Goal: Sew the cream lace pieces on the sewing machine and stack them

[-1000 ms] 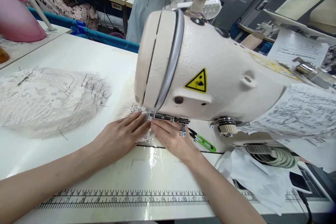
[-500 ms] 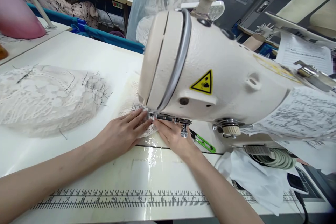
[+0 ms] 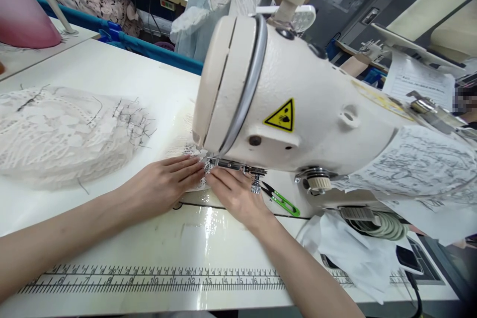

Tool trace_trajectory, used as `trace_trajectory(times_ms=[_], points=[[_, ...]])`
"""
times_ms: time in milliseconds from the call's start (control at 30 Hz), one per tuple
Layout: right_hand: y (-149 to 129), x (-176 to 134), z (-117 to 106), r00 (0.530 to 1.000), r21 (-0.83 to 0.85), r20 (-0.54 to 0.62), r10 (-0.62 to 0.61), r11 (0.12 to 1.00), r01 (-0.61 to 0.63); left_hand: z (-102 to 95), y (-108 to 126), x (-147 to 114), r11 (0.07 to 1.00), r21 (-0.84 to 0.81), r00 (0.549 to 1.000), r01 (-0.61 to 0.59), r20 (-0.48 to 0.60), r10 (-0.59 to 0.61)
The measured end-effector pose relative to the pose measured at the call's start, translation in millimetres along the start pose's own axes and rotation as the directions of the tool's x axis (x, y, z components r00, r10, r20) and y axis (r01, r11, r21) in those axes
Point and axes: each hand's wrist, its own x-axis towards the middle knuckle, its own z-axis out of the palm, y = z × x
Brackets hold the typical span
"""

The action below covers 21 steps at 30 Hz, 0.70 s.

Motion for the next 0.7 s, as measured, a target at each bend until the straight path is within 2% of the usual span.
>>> trace_trajectory(times_ms=[133,400,567,700], points=[[-6,3,2,0.999,0.014,0.003,0.037,0.999,-0.037,-7.8,-1,5,1.0,0.01,1.0,0.022,0.004,-0.022],[-5,5,2,0.997,0.117,-0.064,0.031,0.993,-0.023,-10.2,11,11,0.981,-0.159,0.992,0.115,-0.026,-0.12],[-9,6,1,0.997,0.116,-0.072,0.006,0.993,0.003,-5.2,4,4,0.993,-0.105,0.999,0.054,0.004,-0.053],[-11,7,2,0.995,0.151,-0.105,0.002,0.988,0.014,-4.7,0,2,0.996,-0.078,0.999,0.045,0.014,-0.044]])
